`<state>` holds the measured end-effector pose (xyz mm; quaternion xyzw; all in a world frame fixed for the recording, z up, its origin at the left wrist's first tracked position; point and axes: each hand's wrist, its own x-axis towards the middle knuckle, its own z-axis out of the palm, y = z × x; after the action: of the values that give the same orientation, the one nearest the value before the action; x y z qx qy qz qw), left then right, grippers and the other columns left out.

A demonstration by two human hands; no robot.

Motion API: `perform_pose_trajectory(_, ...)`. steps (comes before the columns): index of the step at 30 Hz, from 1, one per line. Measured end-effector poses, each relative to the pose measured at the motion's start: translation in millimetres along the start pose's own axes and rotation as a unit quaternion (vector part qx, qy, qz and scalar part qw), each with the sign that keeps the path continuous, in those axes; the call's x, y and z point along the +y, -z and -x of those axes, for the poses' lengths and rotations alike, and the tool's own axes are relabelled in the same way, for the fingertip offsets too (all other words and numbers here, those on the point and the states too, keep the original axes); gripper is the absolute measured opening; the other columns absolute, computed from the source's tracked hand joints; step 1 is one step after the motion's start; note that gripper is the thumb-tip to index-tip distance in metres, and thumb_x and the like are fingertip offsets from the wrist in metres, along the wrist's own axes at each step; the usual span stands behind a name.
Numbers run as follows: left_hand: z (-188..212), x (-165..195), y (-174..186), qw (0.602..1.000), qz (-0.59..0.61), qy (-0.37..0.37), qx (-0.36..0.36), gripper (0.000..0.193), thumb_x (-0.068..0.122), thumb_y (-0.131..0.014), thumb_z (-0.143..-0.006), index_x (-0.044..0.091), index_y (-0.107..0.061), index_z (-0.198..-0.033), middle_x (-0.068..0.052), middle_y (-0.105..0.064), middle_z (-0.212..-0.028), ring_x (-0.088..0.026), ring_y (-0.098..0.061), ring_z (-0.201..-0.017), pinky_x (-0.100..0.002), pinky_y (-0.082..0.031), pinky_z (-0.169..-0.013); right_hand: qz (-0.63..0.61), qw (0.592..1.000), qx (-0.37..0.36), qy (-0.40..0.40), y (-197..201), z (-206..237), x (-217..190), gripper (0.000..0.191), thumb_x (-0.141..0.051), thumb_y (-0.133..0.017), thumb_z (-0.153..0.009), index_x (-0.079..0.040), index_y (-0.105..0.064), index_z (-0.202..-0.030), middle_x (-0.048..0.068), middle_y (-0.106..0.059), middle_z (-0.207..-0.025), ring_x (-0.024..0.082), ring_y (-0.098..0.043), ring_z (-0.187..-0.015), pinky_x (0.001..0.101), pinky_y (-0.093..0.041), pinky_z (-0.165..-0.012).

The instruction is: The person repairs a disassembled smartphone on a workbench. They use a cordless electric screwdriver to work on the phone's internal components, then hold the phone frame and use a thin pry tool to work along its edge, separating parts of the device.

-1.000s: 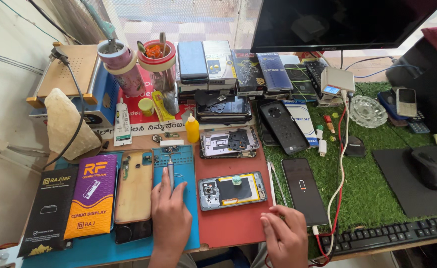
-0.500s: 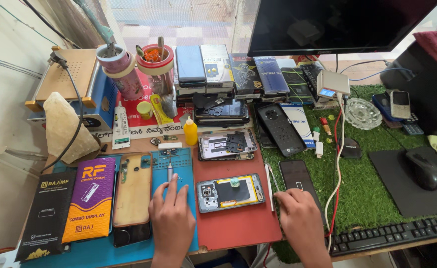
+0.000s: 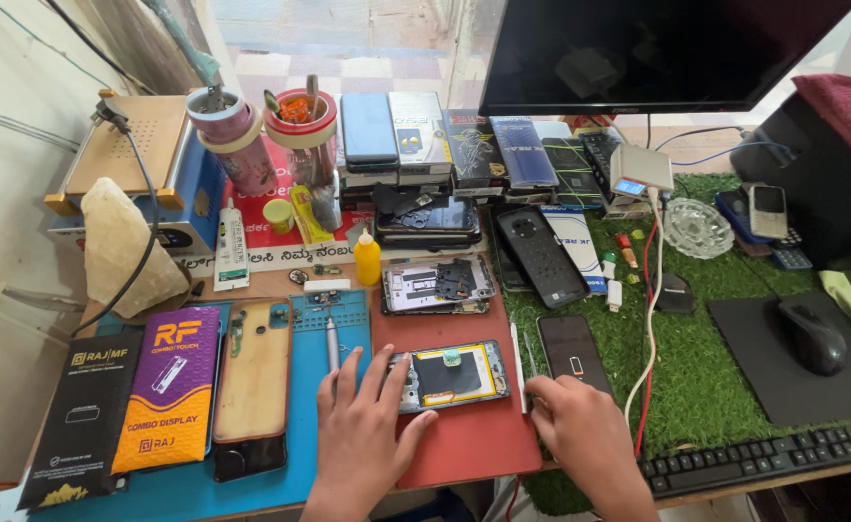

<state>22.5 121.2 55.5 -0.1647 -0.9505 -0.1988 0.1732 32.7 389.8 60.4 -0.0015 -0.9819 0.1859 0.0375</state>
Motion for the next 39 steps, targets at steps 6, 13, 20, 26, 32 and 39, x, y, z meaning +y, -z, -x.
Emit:
perform_pose_trajectory(6, -1, -5, 1, 0.998, 0.002, 0.02, -0.051, 0.078, 0.049, -0.074, -0.077, 0.016, -0.054, -0.145, -0.012, -0.049, -0.148, -0.039, -0.036, -0.138, -0.053, -0.023, -0.108, -0.226, 0.972, -0.021, -0.053, -4, 9, 29, 0.018, -0.01, -0.072, -0.076, -0.003, -0.075, -0.093, 0.01, -0.07, -0.068, 0.02, -0.066, -0.059, 0.0338, -0.054, -0.058)
perform_pose_trajectory(13, 1, -8, -5, 0.997, -0.013, 0.049, -0.065, 0.085, 0.057, -0.071, -0.077, 0.01, -0.048, -0.145, -0.006, -0.048, -0.152, -0.033, -0.036, -0.141, -0.053, -0.02, -0.112, -0.292, 0.954, 0.056, -0.034, -33, 30, 18, 0.021, -0.009, -0.075, -0.074, -0.001, -0.072, -0.093, 0.006, -0.073, -0.072, 0.013, -0.069, -0.062, 0.0281, -0.056, -0.059)
perform_pose_trajectory(20, 0, -8, -6, 0.997, -0.034, 0.045, -0.051, 0.089, 0.059, -0.068, -0.077, 0.013, -0.044, -0.148, -0.008, -0.046, -0.154, -0.036, -0.034, -0.142, -0.057, -0.017, -0.111, -0.183, 0.983, 0.017, -0.016, -25, 25, 7, 0.025, -0.013, -0.075, -0.073, -0.005, -0.07, -0.096, 0.009, -0.073, -0.078, 0.023, -0.072, -0.065, 0.0348, -0.058, -0.063)
perform_pose_trajectory(26, 1, -7, -6, 0.994, -0.047, 0.056, -0.077, 0.085, 0.06, -0.067, -0.079, 0.015, -0.046, -0.148, -0.01, -0.045, -0.155, -0.037, -0.034, -0.144, -0.059, -0.016, -0.112, -0.138, 0.988, 0.049, -0.04, -22, 24, 4, 0.018, -0.015, -0.072, -0.075, -0.004, -0.068, -0.088, 0.012, -0.072, -0.08, 0.03, -0.071, -0.071, 0.0404, -0.057, -0.066)
perform_pose_trajectory(32, 1, -6, -5, 0.995, -0.041, 0.057, -0.07, 0.08, 0.059, -0.066, -0.079, 0.018, -0.05, -0.145, -0.008, -0.045, -0.155, -0.037, -0.034, -0.144, -0.059, -0.014, -0.112, -0.076, 0.99, 0.096, -0.071, -26, 20, 10, 0.018, -0.017, -0.074, -0.075, -0.005, -0.066, -0.087, 0.013, -0.072, -0.08, 0.034, -0.07, -0.072, 0.045, -0.055, -0.066)
perform_pose_trajectory(39, 2, -4, -7, 0.995, -0.044, 0.061, -0.07, 0.077, 0.06, -0.066, -0.079, 0.02, -0.053, -0.143, -0.006, -0.045, -0.155, -0.036, -0.034, -0.143, -0.059, -0.013, -0.113, -0.051, 0.987, 0.129, -0.078, -23, 9, 27, 0.016, -0.018, -0.072, -0.079, -0.006, -0.067, -0.088, 0.012, -0.072, -0.079, 0.033, -0.07, -0.073, 0.0454, -0.054, -0.066)
